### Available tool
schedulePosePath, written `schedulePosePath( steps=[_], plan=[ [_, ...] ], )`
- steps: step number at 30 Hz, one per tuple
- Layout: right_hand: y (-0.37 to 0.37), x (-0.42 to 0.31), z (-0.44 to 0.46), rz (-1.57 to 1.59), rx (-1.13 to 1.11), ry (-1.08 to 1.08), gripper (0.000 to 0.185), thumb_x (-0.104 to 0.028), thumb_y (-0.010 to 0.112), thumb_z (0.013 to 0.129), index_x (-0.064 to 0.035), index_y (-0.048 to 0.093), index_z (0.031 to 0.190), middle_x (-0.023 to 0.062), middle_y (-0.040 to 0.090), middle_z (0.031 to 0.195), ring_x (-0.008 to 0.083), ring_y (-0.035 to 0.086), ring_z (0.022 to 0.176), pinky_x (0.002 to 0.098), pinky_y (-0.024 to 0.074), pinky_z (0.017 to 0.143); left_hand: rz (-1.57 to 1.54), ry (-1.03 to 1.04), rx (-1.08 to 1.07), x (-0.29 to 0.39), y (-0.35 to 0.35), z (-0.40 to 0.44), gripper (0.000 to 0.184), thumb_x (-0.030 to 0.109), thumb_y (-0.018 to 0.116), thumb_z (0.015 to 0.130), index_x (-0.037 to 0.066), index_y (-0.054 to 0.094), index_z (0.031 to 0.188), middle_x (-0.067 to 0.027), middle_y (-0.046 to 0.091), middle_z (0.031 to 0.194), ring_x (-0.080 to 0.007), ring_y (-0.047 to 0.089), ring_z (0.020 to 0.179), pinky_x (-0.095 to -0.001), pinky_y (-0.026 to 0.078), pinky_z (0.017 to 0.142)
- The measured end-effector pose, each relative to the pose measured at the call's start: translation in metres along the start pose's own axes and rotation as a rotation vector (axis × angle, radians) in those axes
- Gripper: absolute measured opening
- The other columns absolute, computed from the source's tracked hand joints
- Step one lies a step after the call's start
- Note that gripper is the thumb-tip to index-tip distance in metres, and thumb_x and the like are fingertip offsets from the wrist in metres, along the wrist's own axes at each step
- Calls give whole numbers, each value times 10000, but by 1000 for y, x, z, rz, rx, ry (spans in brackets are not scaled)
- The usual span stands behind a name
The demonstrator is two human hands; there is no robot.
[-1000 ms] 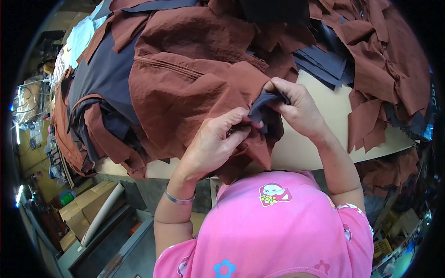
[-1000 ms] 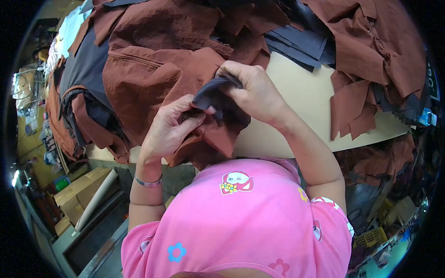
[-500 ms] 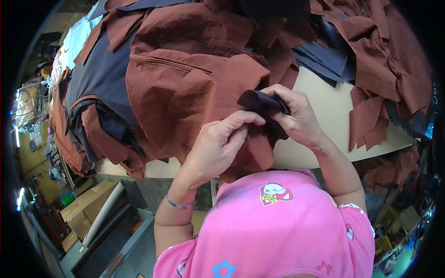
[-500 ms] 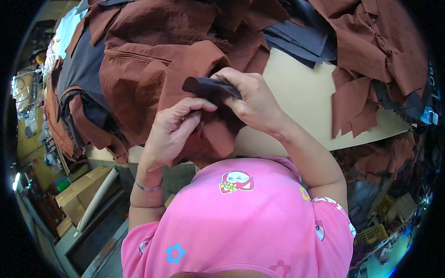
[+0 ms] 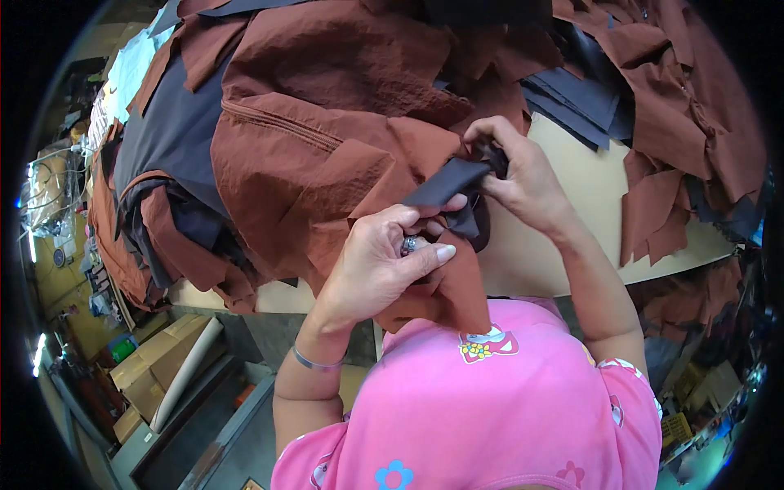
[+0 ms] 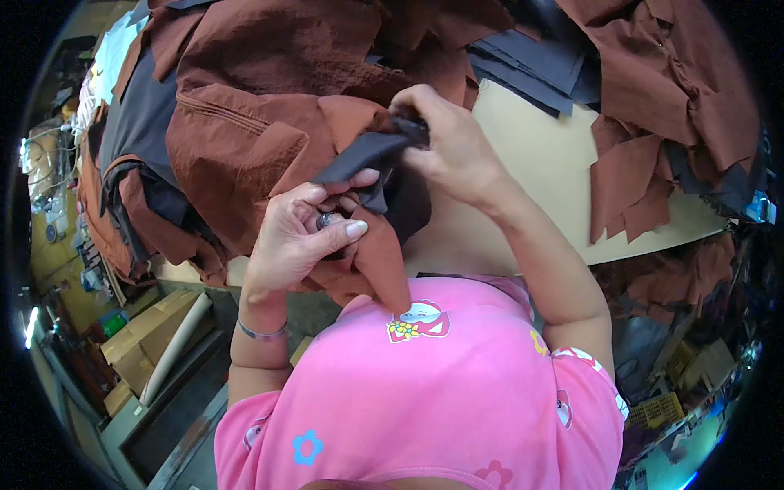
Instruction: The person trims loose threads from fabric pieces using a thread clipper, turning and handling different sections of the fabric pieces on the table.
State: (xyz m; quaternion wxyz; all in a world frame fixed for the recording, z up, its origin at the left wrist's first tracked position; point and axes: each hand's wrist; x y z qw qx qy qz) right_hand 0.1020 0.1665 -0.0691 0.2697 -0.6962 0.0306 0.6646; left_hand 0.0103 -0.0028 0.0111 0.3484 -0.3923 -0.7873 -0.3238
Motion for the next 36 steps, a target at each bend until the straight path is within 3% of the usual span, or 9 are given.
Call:
schedulePosePath(
  steps=[2, 5, 8, 9, 13, 19, 25, 28, 36],
  plan=[
    [-9, 7, -7, 184, -45, 206, 408, -11, 552, 723, -57, 446, 1114, 11, 464, 920, 78, 444, 789, 191, 393, 675, -30, -1, 30, -3, 1, 0, 380, -54, 568, 789, -57, 488, 1161, -23, 521, 800, -46, 486, 613, -176, 415, 535],
    [-31, -25, -23, 358, 66, 283, 456, -37, 568, 740, -37, 441, 1177, 48, 488, 894, 131, 510, 798, 246, 432, 736, -51, 17, 43, -6, 0, 2, 415, -67, 573, 780, -65, 472, 1182, -25, 524, 820, -46, 501, 620, -173, 424, 537],
    [-42, -47, -48, 128, 35, 134, 485, -41, 581, 759, -28, 445, 1225, 69, 522, 884, 148, 532, 796, 275, 449, 742, -16, 44, 25, -7, -2, 3, 396, -59, 557, 797, -66, 471, 1183, -13, 519, 821, -46, 497, 663, -184, 435, 584],
    [-41, -52, -53, 92, -67, 17, 449, -85, 582, 770, -17, 472, 1200, 41, 518, 810, 120, 503, 712, 248, 414, 647, -10, 56, 22, -8, -3, 4, 396, -61, 553, 798, -66, 469, 1184, -13, 521, 827, -47, 503, 674, -184, 439, 594],
    [-22, -66, -63, -81, -311, -170, 480, -91, 683, 680, -7, 531, 1127, 93, 535, 720, 219, 533, 577, 308, 427, 534, -38, 67, 1, -7, -2, 4, 401, -61, 550, 800, -71, 457, 1190, -16, 536, 849, -58, 527, 715, -183, 453, 643],
    [-10, -59, -63, -329, -112, -196, 465, -82, 673, 668, -14, 538, 1108, 85, 522, 700, 221, 526, 540, 315, 414, 475, -126, 4, -13, -8, -2, 2, 458, -87, 569, 769, -87, 430, 1205, -90, 569, 925, -81, 560, 762, -192, 492, 683],
    [-10, -60, -63, -656, -106, -261, 416, -138, 598, 675, -38, 555, 1077, 34, 494, 707, 142, 495, 483, 258, 394, 429, -108, 29, -56, -11, -4, 2, 439, -80, 553, 787, -62, 441, 1212, -53, 534, 958, -49, 516, 784, -171, 452, 667],
    [-8, -61, -62, -682, -41, -324, 446, -75, 648, 642, -9, 560, 1074, 32, 464, 643, 151, 445, 454, 275, 349, 409, -91, 40, -42, -11, -3, 2, 443, -82, 552, 786, -68, 435, 1213, -56, 535, 961, -47, 513, 781, -169, 449, 659],
    [-6, -64, -63, -859, -21, -398, 392, -132, 558, 666, 4, 574, 1034, 11, 427, 643, 91, 420, 457, 228, 345, 440, -151, 51, -37, -13, 3, 4, 472, -98, 564, 768, -74, 422, 1217, -73, 564, 898, -72, 546, 742, -184, 479, 645]
  ],
)
Point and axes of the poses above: each hand's wrist, its own z-axis towards the middle knuckle, its own y-axis out of the palm, x = y × z
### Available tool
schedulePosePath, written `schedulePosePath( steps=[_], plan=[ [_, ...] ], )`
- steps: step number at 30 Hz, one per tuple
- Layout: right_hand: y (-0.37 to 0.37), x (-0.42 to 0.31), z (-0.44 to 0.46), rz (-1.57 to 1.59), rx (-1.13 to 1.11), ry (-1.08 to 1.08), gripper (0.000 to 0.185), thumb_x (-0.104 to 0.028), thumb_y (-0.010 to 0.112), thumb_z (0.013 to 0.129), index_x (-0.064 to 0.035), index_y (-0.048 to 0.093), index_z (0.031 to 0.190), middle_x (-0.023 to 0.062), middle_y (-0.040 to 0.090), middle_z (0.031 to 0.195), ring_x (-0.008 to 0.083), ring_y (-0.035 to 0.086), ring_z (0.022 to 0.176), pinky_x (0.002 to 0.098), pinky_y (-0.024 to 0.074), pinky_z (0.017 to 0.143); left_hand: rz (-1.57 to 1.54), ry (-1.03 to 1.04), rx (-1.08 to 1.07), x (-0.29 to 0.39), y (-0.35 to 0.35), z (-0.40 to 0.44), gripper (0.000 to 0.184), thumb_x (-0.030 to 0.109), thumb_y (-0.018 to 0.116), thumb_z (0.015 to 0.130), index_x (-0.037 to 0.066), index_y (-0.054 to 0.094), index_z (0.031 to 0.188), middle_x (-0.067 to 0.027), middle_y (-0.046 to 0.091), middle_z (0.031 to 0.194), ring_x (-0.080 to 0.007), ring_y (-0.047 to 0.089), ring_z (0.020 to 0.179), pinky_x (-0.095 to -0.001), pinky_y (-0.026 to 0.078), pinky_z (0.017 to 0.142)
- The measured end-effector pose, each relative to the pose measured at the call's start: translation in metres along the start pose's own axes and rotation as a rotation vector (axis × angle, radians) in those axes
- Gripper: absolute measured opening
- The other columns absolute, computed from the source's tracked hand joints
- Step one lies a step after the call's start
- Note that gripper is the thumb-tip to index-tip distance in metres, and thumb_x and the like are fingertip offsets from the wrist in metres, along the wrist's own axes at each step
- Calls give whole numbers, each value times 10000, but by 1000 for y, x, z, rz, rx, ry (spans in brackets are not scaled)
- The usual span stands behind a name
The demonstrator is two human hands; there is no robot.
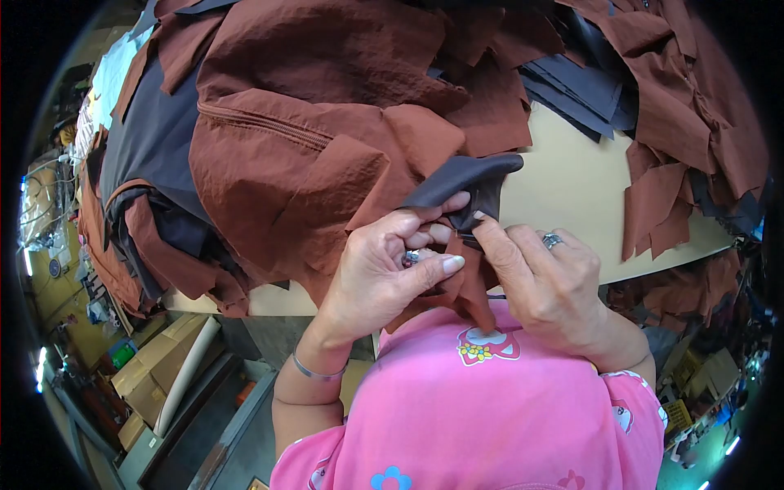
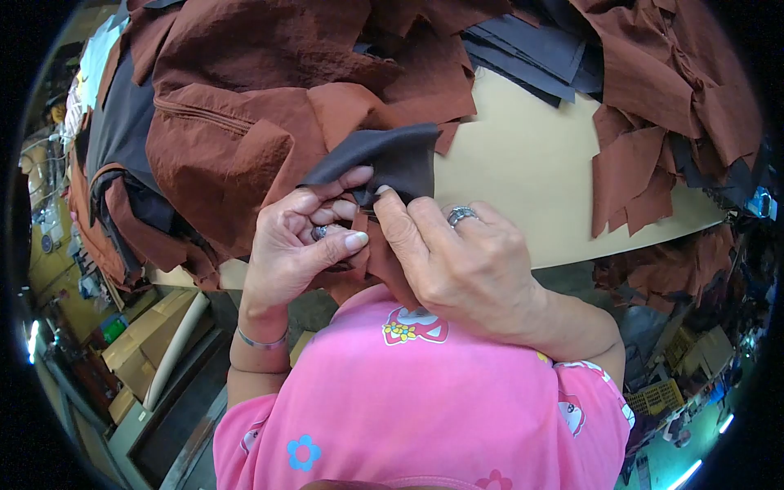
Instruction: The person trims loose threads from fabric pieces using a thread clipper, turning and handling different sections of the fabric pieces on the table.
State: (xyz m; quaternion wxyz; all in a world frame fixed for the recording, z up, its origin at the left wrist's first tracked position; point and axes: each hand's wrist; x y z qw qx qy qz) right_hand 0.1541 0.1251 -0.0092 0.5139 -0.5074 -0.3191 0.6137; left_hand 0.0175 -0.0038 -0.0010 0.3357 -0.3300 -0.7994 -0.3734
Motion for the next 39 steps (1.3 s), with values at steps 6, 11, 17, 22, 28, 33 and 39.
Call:
schedulePosePath(
  steps=[6, 11, 17, 22, 28, 33, 39],
  plan=[
    [2, 0, 0, -34, 8, -6, 382, -129, 557, 663, 2, 576, 1021, 6, 409, 634, 86, 398, 442, 222, 335, 431, 11, -25, 22, 0, 3, -1, 490, -98, 586, 754, -69, 425, 1215, -66, 569, 877, -67, 549, 748, -172, 479, 654],
    [6, 0, -1, -29, 30, -8, 377, -117, 558, 662, 2, 578, 1019, 8, 403, 631, 85, 387, 436, 222, 331, 423, 89, -4, 17, -4, 2, -1, 479, -88, 579, 765, -67, 423, 1218, -61, 567, 883, -61, 541, 759, -171, 465, 653],
    [6, 0, -1, -24, 12, -14, 344, -93, 555, 692, 7, 575, 1020, 11, 414, 644, 87, 390, 441, 225, 331, 420, 144, 21, 15, -4, 5, -2, 444, -72, 548, 796, -66, 417, 1221, -56, 564, 843, -47, 529, 686, -175, 440, 594],
    [8, 0, -3, -4, -11, -8, 347, -96, 549, 698, 7, 569, 1028, 16, 422, 655, 94, 406, 444, 230, 352, 422, 170, 23, 31, -8, 5, -2, 449, -75, 552, 788, -65, 421, 1217, -45, 560, 838, -40, 522, 685, -173, 434, 590],
    [10, -1, -5, 57, -81, 33, 365, -102, 531, 697, 6, 560, 1044, 30, 440, 679, 107, 434, 446, 238, 400, 442, 125, -36, 42, -12, 3, 1, 453, -62, 568, 780, -70, 424, 1210, -39, 555, 847, -35, 515, 697, -164, 426, 596],
    [10, -2, -4, 54, -60, 38, 365, -103, 530, 702, 8, 560, 1048, 32, 447, 688, 110, 441, 448, 246, 398, 440, 147, 22, 53, -12, 5, 0, 436, -57, 568, 784, -73, 430, 1197, -35, 551, 838, -33, 512, 693, -165, 423, 592],
    [6, -1, -2, 87, -105, 45, 358, -105, 540, 710, -5, 552, 1054, 42, 459, 694, 127, 458, 456, 261, 403, 442, 143, 3, 51, -11, 3, -1, 450, -52, 578, 781, -64, 420, 1203, -34, 550, 837, -30, 507, 701, -167, 421, 599]
  ],
)
Point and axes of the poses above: each hand's wrist, its own z-axis towards the middle knuckle, its own y-axis out of the palm, x = y × z
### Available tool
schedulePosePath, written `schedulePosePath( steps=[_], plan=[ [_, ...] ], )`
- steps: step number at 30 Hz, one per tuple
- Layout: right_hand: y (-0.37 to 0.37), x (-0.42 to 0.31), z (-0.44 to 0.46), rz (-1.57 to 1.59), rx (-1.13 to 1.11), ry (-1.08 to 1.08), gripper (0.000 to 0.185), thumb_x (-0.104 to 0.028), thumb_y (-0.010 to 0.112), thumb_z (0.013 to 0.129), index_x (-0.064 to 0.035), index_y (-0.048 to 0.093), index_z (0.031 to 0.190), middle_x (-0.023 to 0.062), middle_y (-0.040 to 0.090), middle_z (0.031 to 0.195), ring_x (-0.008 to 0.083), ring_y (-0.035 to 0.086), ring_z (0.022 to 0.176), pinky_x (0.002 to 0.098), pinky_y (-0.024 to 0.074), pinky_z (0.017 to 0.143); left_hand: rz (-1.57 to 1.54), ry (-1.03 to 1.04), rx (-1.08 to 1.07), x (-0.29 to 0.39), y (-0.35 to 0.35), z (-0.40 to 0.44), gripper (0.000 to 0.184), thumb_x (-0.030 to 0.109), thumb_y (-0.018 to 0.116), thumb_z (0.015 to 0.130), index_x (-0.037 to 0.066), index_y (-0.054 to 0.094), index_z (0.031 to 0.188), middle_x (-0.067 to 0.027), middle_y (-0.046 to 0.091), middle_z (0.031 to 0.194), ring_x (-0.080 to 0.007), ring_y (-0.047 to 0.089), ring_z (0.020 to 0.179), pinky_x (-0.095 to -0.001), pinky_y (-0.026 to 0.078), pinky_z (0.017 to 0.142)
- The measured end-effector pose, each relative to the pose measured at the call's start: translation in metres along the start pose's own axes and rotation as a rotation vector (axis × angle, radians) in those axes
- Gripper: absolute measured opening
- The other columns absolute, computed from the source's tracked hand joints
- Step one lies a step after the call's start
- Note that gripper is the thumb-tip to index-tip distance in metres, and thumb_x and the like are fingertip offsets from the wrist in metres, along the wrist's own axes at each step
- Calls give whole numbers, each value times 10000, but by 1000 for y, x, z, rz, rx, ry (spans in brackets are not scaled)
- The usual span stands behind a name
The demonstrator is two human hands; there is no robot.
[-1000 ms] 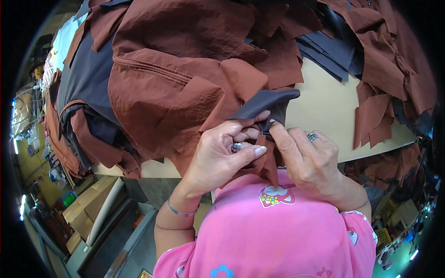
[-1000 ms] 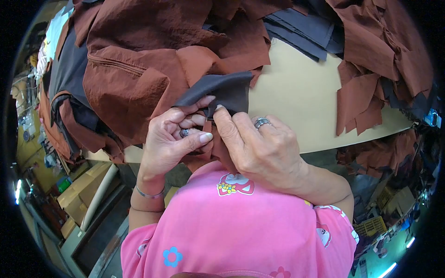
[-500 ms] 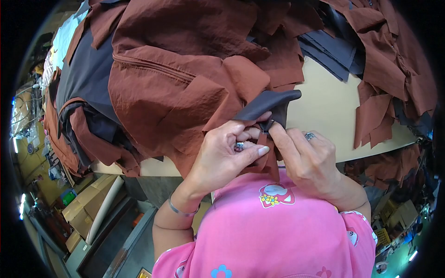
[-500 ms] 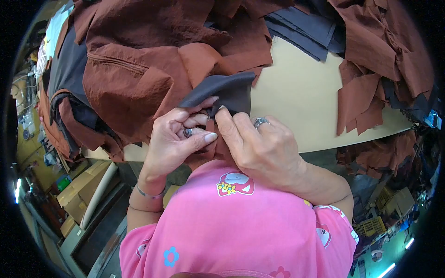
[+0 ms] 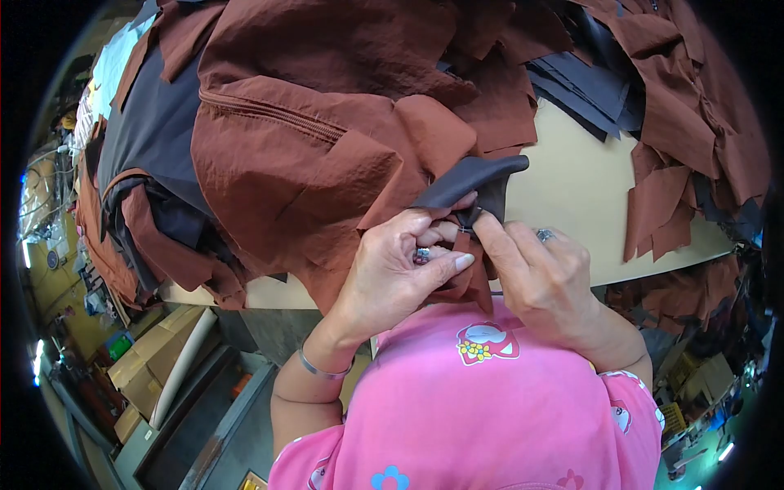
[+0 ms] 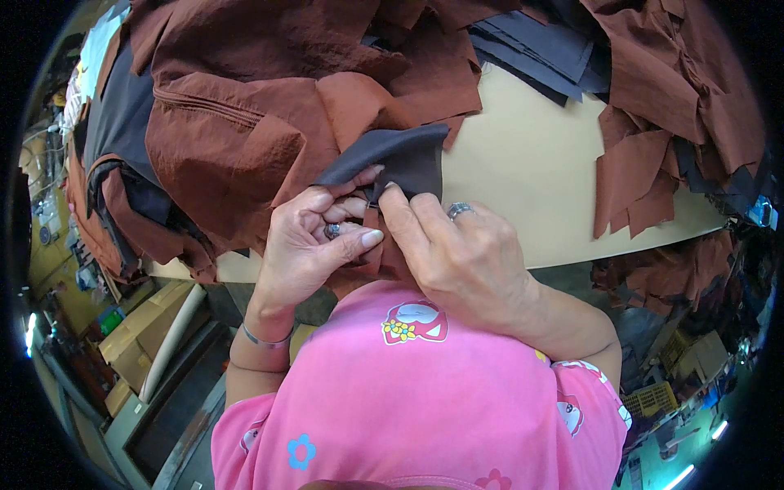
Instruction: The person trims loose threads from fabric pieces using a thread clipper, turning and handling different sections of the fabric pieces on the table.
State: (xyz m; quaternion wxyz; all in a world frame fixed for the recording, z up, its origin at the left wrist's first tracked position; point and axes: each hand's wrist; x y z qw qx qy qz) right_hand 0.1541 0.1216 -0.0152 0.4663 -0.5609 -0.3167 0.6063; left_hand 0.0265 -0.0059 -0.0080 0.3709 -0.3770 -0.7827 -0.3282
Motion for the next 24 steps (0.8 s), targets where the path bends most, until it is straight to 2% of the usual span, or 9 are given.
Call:
schedulePosePath(
  steps=[4, 7, 10, 15, 17, 20, 21, 23, 24],
  plan=[
    [6, 5, -1, 312, 39, 108, 364, -90, 592, 719, -22, 532, 1071, 80, 491, 703, 199, 519, 512, 305, 433, 473, 42, 65, 2, 2, 1, -3, 454, -26, 589, 783, -49, 414, 1202, -44, 560, 869, -53, 527, 769, -179, 429, 661],
    [9, 7, 2, 503, 110, 174, 383, -63, 627, 718, -23, 518, 1083, 111, 527, 732, 267, 553, 585, 343, 455, 515, 270, 310, 131, -7, 6, 1, 410, -12, 569, 797, -33, 420, 1179, -59, 571, 924, -77, 544, 836, -192, 424, 725],
    [3, 9, 1, 600, 63, 217, 313, -28, 600, 772, 40, 518, 1067, 184, 571, 829, 293, 586, 671, 307, 466, 590, 162, 95, 110, 2, 3, -5, 394, -97, 496, 798, -40, 381, 1171, -102, 505, 1084, -82, 500, 946, -193, 401, 797],
    [3, 14, -1, 690, 163, 260, 355, -37, 642, 721, -1, 523, 1053, 155, 572, 843, 278, 583, 678, 304, 469, 567, 45, 94, 56, -1, -7, -8, 380, -83, 422, 827, -33, 377, 1201, -93, 462, 1162, -105, 496, 972, -225, 388, 852],
    [-4, 16, -1, 770, 125, 314, 386, -38, 665, 695, -5, 521, 1051, 129, 574, 871, 213, 578, 690, 274, 460, 562, 87, 211, 93, -8, -6, -5, 419, -92, 418, 821, -29, 368, 1233, -93, 458, 1168, -111, 496, 972, -223, 381, 862],
    [-2, 19, -1, 811, 187, 357, 444, -33, 699, 655, -15, 512, 1058, 106, 572, 926, 182, 570, 743, 255, 459, 614, 677, 527, 392, -17, -8, 1, 482, -76, 461, 799, 10, 378, 1266, -137, 588, 951, -199, 564, 708, -261, 438, 718],
    [3, 20, 2, 885, 225, 352, 564, -33, 714, 640, -27, 454, 1140, 112, 553, 993, 182, 558, 819, 258, 448, 694, 679, 554, 419, -10, -3, 1, 558, -83, 484, 765, 22, 354, 1298, -173, 590, 929, -272, 573, 664, -300, 465, 675],
    [10, 14, 12, 1067, 276, 383, 739, -32, 730, 625, -47, 355, 1261, 125, 523, 1086, 187, 539, 928, 268, 424, 809, 729, 720, 427, -9, 7, 3, 533, -81, 499, 743, 38, 431, 1258, -153, 600, 916, -269, 582, 666, -338, 480, 631],
    [16, 13, 16, 1122, 292, 374, 690, -28, 715, 641, -45, 374, 1240, 116, 533, 1062, 176, 540, 907, 266, 427, 788, 817, 852, 382, -10, 9, 4, 518, -70, 517, 731, 47, 471, 1235, -134, 604, 902, -251, 584, 667, -337, 481, 618]
  ],
)
Point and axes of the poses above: each hand's wrist, its own z-axis towards the middle knuckle, its own y-axis out of the palm, x = y × z
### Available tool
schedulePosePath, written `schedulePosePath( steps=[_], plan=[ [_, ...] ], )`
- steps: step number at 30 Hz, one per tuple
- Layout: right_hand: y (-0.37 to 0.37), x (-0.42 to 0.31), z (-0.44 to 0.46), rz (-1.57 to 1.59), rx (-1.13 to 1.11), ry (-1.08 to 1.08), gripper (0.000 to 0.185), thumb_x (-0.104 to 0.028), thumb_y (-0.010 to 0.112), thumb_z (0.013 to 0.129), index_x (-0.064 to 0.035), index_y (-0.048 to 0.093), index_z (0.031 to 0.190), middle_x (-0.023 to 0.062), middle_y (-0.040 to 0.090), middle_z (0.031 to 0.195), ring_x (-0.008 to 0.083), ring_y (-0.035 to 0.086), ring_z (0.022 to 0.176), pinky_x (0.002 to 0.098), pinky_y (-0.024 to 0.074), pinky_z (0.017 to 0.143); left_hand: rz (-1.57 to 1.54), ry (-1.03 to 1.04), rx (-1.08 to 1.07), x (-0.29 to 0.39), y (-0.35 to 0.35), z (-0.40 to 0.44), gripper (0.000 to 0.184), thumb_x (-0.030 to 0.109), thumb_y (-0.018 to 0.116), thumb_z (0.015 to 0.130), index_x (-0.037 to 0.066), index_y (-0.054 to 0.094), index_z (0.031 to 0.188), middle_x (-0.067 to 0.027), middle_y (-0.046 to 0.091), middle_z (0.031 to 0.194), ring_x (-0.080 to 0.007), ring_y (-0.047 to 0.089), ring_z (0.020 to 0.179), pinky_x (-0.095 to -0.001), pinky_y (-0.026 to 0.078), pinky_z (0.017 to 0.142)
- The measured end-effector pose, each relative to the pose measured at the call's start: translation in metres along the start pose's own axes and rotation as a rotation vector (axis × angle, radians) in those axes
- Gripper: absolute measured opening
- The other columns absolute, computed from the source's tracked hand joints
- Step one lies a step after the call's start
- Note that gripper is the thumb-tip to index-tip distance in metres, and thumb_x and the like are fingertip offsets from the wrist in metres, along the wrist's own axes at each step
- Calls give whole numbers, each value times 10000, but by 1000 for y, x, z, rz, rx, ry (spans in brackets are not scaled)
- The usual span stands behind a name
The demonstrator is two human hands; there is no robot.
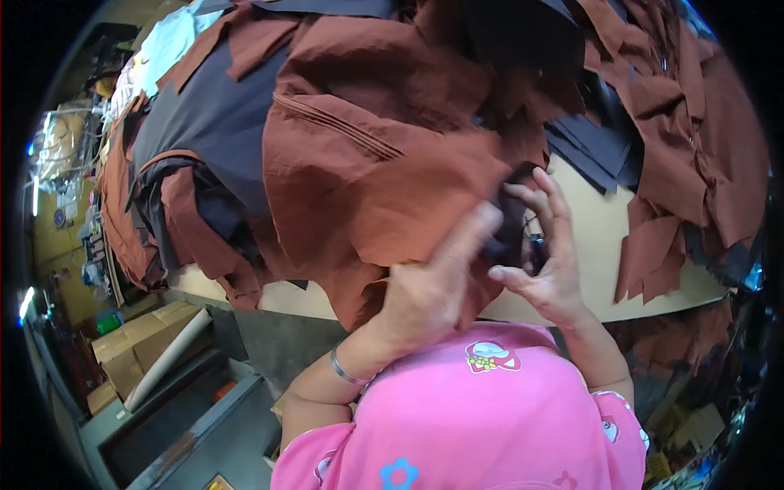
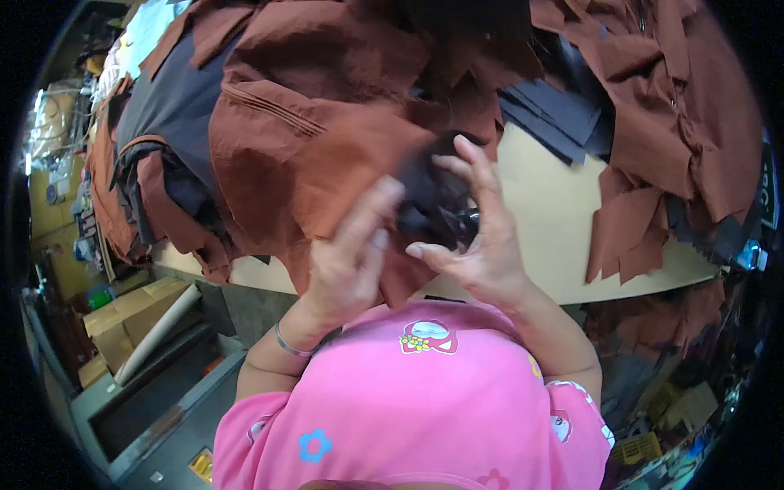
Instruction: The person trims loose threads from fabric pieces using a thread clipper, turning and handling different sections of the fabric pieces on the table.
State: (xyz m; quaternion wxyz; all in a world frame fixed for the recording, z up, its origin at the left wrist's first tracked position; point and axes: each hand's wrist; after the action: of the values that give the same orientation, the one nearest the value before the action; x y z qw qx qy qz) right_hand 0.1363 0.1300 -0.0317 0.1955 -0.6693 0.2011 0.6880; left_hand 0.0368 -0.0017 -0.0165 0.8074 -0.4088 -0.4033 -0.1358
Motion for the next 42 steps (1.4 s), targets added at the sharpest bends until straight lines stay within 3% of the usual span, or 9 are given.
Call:
schedulePosePath(
  steps=[5, 9, 17, 22, 25, 28, 32, 35, 42],
  plan=[
    [-1, 20, -2, 35, -83, 20, 318, 2, 632, 704, -13, 537, 1006, 55, 582, 825, 122, 543, 699, 261, 436, 615, 180, 146, -282, 34, -34, 12, 471, -47, 573, 588, 56, 615, 1046, -130, 614, 889, -257, 612, 783, -317, 495, 687],
    [-20, -7, 3, -121, -326, -139, 189, 40, 587, 651, -11, 567, 832, 72, 527, 654, 181, 519, 556, 275, 413, 529, 272, 290, 145, 2, -73, 42, 406, -139, 451, 646, 5, 576, 1004, -141, 618, 982, -306, 604, 905, -345, 484, 787],
    [-76, -54, 7, 98, -489, -400, 220, -144, 563, 526, -2, 552, 693, 90, 502, 616, 236, 517, 541, 295, 373, 497, 878, -51, -461, -72, -114, 52, 316, 44, 545, 652, 82, 531, 965, -40, 433, 1260, -313, 244, 1287, -571, 204, 993],
    [-95, -75, 24, -737, 187, -638, 326, -192, 631, 636, 16, 617, 885, 102, 626, 822, 224, 603, 772, 317, 460, 708, 820, 96, 133, 10, -164, 40, 135, 30, 679, 644, 7, 555, 690, -103, 550, 667, -232, 531, 598, -316, 462, 693],
    [-74, -83, 97, -601, 78, -787, 404, -141, 600, 711, -17, 545, 1092, 142, 587, 1051, 296, 597, 863, 372, 470, 772, 576, -207, 394, 52, -181, 20, 76, 51, 604, 789, -10, 566, 812, -35, 547, 671, -101, 500, 620, -224, 396, 580],
    [-67, -65, 111, -1419, 57, -351, 266, -47, 517, 746, -63, 500, 1012, 139, 575, 898, 296, 619, 720, 388, 497, 589, 337, -434, 129, 44, -186, 20, 157, 102, 516, 849, -35, 545, 919, -16, 513, 807, -55, 446, 735, -203, 373, 636],
    [-50, -33, 75, -1148, 52, -404, 205, -66, 532, 742, -88, 519, 946, 105, 599, 776, 272, 618, 709, 379, 484, 565, -564, -772, -85, 11, -142, 6, 176, 98, 507, 836, -20, 474, 962, 9, 437, 855, -52, 384, 800, -219, 354, 685],
    [-17, -55, 30, -468, -364, -172, 555, -186, 684, 726, -107, 441, 1219, 70, 614, 844, 218, 613, 687, 300, 488, 631, -647, -698, -233, 17, -113, 21, 91, 88, 459, 874, 23, 462, 936, 14, 437, 838, -32, 371, 750, -182, 340, 662],
    [19, -26, -1, -371, -77, -284, 701, -37, 699, 682, -110, 332, 1274, 129, 586, 980, 214, 572, 782, 283, 462, 702, -357, -94, 175, 23, -39, 83, 78, 69, 526, 870, 23, 467, 894, 10, 426, 825, -55, 399, 755, -181, 357, 678]
  ],
)
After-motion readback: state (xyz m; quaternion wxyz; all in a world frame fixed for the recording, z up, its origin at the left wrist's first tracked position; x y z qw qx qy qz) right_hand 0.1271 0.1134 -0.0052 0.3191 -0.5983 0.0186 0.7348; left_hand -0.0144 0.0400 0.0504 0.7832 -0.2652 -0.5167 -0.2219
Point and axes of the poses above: each hand's wrist, its own z-axis towards the middle knuckle, its own y-axis out of the palm, x = y × z
